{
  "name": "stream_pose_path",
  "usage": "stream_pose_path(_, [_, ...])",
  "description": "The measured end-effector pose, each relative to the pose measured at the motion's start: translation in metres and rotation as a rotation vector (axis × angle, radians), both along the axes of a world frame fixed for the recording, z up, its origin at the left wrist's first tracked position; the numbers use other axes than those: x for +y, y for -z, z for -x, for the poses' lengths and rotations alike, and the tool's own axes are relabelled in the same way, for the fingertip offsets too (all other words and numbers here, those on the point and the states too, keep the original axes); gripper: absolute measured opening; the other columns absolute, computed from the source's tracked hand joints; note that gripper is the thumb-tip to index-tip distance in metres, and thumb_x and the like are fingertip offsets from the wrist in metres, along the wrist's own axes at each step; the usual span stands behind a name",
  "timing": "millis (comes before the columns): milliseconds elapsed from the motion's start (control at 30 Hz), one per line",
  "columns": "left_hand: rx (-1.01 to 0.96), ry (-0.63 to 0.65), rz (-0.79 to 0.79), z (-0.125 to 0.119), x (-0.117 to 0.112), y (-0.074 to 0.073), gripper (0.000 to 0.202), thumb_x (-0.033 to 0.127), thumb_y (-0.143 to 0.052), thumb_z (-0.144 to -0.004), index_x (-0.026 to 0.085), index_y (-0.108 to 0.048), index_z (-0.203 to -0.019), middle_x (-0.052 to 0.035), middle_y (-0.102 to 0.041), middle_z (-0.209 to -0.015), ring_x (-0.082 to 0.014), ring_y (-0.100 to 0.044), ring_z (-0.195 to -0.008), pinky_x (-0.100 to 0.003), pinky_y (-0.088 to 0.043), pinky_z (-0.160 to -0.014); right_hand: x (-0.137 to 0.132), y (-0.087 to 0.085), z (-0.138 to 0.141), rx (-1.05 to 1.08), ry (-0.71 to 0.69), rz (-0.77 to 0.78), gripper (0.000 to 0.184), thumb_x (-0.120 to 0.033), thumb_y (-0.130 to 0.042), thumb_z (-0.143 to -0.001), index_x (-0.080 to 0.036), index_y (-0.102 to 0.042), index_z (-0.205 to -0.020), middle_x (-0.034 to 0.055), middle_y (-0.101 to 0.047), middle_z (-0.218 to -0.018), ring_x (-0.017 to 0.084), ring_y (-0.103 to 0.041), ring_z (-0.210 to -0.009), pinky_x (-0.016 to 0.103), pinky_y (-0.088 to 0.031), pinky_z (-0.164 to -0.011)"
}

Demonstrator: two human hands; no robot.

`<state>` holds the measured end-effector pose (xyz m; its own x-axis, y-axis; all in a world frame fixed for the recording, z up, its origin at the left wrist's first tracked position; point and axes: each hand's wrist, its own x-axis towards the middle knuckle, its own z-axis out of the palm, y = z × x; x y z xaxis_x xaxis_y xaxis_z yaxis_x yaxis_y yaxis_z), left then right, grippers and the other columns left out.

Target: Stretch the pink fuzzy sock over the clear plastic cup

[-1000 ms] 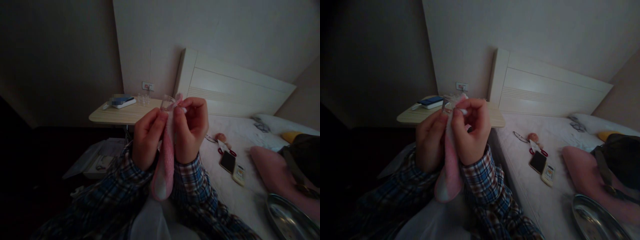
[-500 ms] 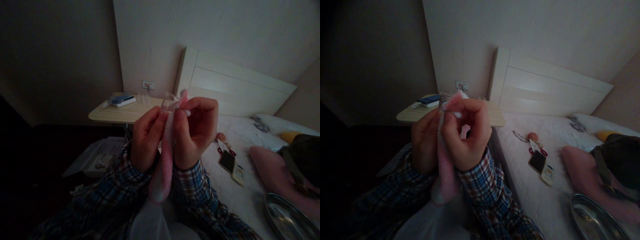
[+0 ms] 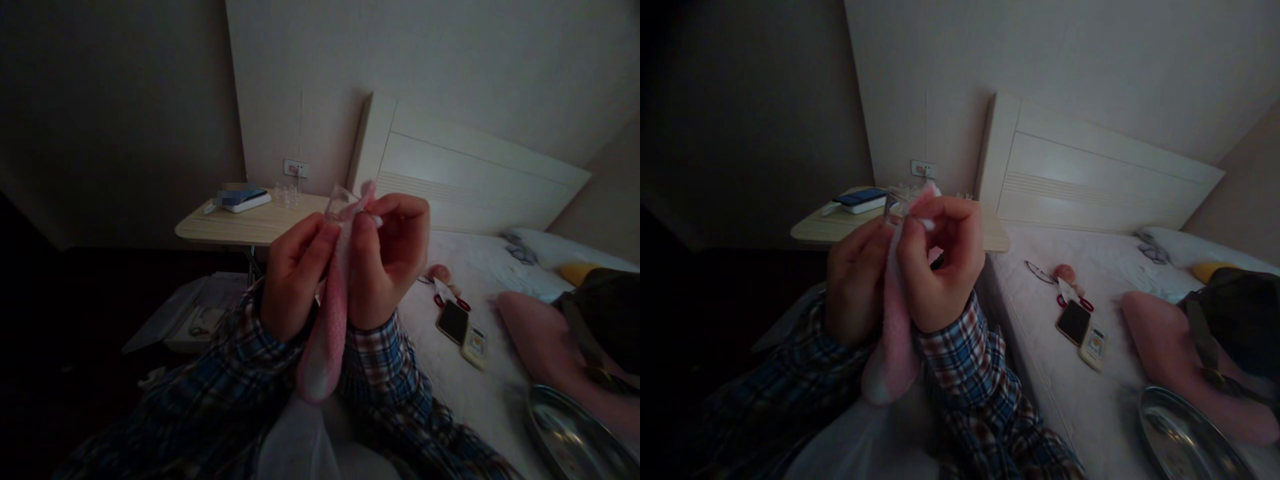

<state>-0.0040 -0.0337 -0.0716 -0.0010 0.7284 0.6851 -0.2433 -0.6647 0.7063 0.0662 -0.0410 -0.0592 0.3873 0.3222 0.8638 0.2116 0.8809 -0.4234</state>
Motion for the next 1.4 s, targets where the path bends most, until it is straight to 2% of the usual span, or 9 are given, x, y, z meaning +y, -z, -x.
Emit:
stream_pose_path(367, [-0.008,0.005,0.008,0.001,0.001,0.002,0.026,0.036,-0.052,-0.079,0.021,-0.051,-0.058,-0.0007,-0.046,-0.052,-0.0143,-0.050,-0.056,-0.027,-0.039,-0.044,0.006,0.004,-0.001,-0.068,0.055,-0.009,0.006,-0.022,-0.044,-0.081,-0.024,-0.040,-0.084,-0.0024,-0.045,-0.066,0.009,-0.047,-0.053,0.023,-0.041,-0.047])
stream_pose_path(600, [0.018,0.021,0.021,0.002,0.000,0.000,0.027,0.033,-0.051,-0.080,0.020,-0.049,-0.057,0.0003,-0.042,-0.053,-0.0109,-0.040,-0.048,-0.027,-0.034,-0.043,0.010,0.005,-0.001,-0.026,0.069,-0.040,0.005,-0.021,-0.044,-0.081,-0.023,-0.040,-0.083,-0.0019,-0.044,-0.069,0.009,-0.049,-0.056,0.022,-0.043,-0.047])
stream_pose_path(733, [0.005,0.000,0.002,0.001,0.000,0.000,0.028,0.035,-0.051,-0.080,0.020,-0.049,-0.057,0.0006,-0.042,-0.050,-0.0120,-0.044,-0.049,-0.027,-0.034,-0.043,0.005,0.004,-0.002,-0.055,0.079,0.000,0.004,-0.025,-0.044,-0.082,-0.023,-0.041,-0.083,-0.0012,-0.046,-0.069,0.010,-0.052,-0.059,0.023,-0.046,-0.050])
stream_pose_path(867, [0.024,-0.005,0.004,0.001,-0.001,0.000,0.028,0.034,-0.051,-0.080,0.020,-0.049,-0.056,0.0009,-0.042,-0.051,-0.0107,-0.043,-0.048,-0.027,-0.034,-0.042,0.004,0.004,-0.003,-0.060,0.050,0.021,0.007,-0.024,-0.047,-0.080,-0.024,-0.040,-0.081,-0.0019,-0.045,-0.068,0.009,-0.050,-0.056,0.022,-0.045,-0.047])
stream_pose_path(967, [0.019,0.022,0.018,0.002,0.000,0.000,0.026,0.034,-0.051,-0.080,0.020,-0.049,-0.058,0.0004,-0.041,-0.052,-0.0109,-0.042,-0.049,-0.027,-0.034,-0.042,0.007,0.005,-0.002,-0.027,0.007,-0.018,0.006,-0.019,-0.045,-0.080,-0.023,-0.041,-0.082,-0.0024,-0.044,-0.068,0.008,-0.046,-0.053,0.022,-0.041,-0.045])
stream_pose_path(1133, [0.001,0.006,0.013,0.001,0.002,0.002,0.028,0.033,-0.052,-0.080,0.020,-0.048,-0.056,0.0008,-0.043,-0.051,-0.0115,-0.045,-0.051,-0.027,-0.036,-0.045,0.006,0.004,-0.002,-0.089,0.058,0.000,0.004,-0.021,-0.043,-0.082,-0.024,-0.040,-0.083,-0.0024,-0.045,-0.069,0.009,-0.049,-0.057,0.023,-0.042,-0.050])
stream_pose_path(1300, [0.009,0.003,0.001,0.001,0.001,0.002,0.027,0.032,-0.049,-0.081,0.018,-0.047,-0.057,0.0017,-0.041,-0.053,-0.0098,-0.041,-0.050,-0.026,-0.032,-0.045,-0.004,0.000,0.000,-0.028,-0.034,0.020,0.007,-0.017,-0.046,-0.080,-0.022,-0.043,-0.082,-0.0034,-0.046,-0.069,0.007,-0.048,-0.056,0.022,-0.040,-0.049])
stream_pose_path(1400, [0.024,-0.037,-0.034,0.001,0.000,0.001,0.029,0.033,-0.048,-0.082,0.018,-0.047,-0.057,0.0017,-0.039,-0.053,-0.0100,-0.039,-0.050,-0.025,-0.030,-0.045,-0.005,0.000,0.001,-0.018,-0.039,0.014,0.006,-0.018,-0.047,-0.079,-0.023,-0.045,-0.081,-0.0034,-0.046,-0.069,0.008,-0.048,-0.056,0.023,-0.041,-0.050])
